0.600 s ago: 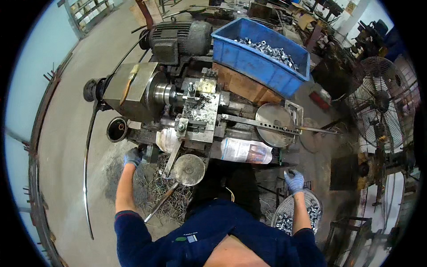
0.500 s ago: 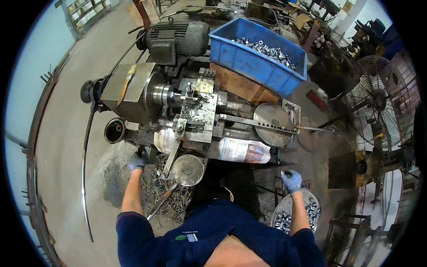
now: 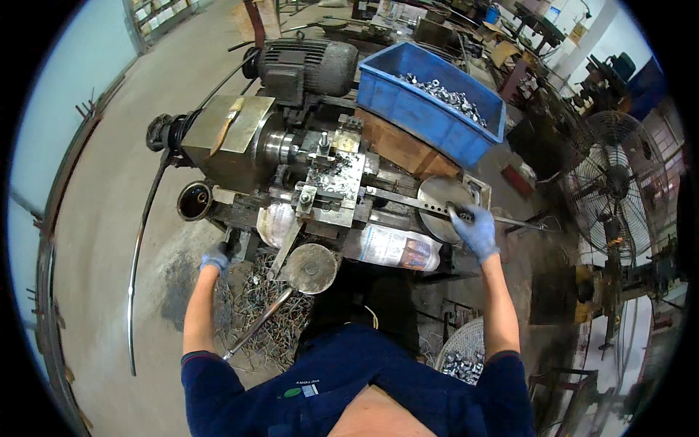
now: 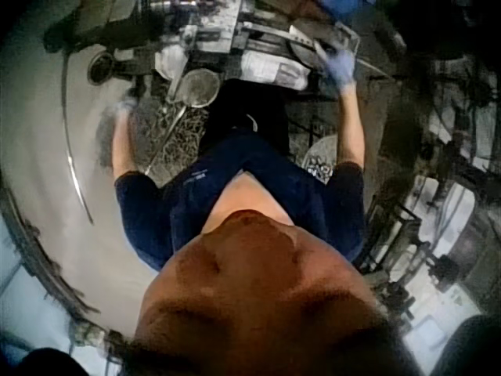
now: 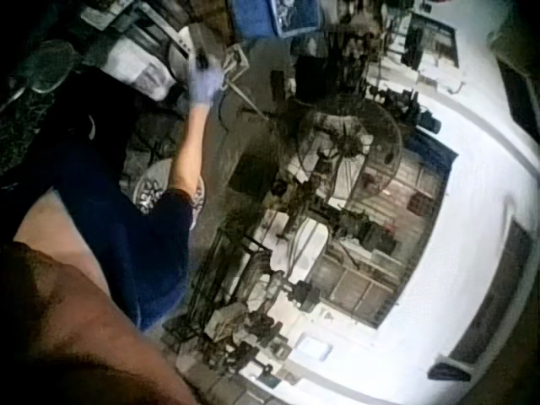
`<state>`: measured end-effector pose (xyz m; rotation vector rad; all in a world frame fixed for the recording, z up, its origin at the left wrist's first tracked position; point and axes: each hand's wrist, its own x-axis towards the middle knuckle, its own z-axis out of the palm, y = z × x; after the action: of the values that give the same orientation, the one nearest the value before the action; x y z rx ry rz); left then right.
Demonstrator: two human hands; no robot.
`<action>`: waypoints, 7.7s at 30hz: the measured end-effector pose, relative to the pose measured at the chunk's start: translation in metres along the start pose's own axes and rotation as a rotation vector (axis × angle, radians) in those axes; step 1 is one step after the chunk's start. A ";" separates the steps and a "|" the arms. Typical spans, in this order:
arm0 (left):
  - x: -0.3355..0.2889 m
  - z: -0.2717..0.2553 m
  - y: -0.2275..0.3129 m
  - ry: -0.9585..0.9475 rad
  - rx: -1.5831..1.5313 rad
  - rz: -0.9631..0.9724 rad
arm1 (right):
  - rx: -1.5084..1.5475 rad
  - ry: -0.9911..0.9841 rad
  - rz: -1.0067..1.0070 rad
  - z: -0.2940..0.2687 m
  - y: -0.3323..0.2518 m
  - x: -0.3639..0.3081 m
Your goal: The person operates a manual lathe machine by inserting small metal components into the chuck, tightening them, and using levers to engage the cutting tools before placing the finished parts into a basket.
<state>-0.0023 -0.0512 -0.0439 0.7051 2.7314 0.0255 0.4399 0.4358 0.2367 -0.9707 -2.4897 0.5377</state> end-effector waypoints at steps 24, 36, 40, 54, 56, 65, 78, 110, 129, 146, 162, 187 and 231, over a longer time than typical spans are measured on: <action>-0.212 -0.166 -0.002 0.532 -0.083 -0.389 | -0.630 -0.495 -0.708 0.151 -0.275 0.123; -0.125 -0.158 -0.077 0.210 -1.007 -0.128 | -0.231 -0.178 -0.480 0.001 -0.189 0.150; -0.115 -0.159 -0.075 0.221 -1.028 -0.113 | -0.376 0.188 -0.406 -0.032 -0.147 0.152; -0.120 -0.154 -0.090 0.270 -0.998 -0.039 | 0.077 0.203 0.345 -0.063 0.110 -0.075; -0.111 -0.152 -0.093 0.270 -0.976 -0.045 | -0.043 0.274 0.541 -0.072 0.177 -0.144; -0.045 -0.151 -0.139 0.064 -1.234 -0.257 | -0.074 0.119 1.202 -0.074 0.262 -0.374; -0.067 -0.148 -0.104 0.328 -0.990 -0.304 | -0.298 -0.390 0.951 -0.016 0.235 -0.415; -0.194 -0.145 -0.081 0.232 -0.741 -0.301 | -0.173 -0.213 -0.866 0.076 -0.221 0.076; -0.240 -0.155 -0.063 0.286 -0.312 -0.360 | -0.456 -0.348 -0.802 0.171 -0.261 0.120; -0.229 -0.161 -0.059 0.336 -0.277 -0.387 | 0.020 -0.265 -0.517 0.201 -0.260 0.146; -0.178 -0.195 -0.166 0.430 0.168 -0.279 | 0.303 -0.501 -0.424 0.204 -0.253 0.160; -0.008 0.007 0.037 0.125 -0.118 -0.041 | 0.059 0.045 0.110 -0.028 0.054 -0.051; -0.218 -0.098 0.131 -0.343 -0.265 0.363 | -0.543 -0.021 0.699 -0.017 0.170 -0.172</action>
<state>0.2093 -0.0333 0.1267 1.0087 2.1953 0.3129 0.6565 0.4350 0.1278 -2.0756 -2.3025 0.0394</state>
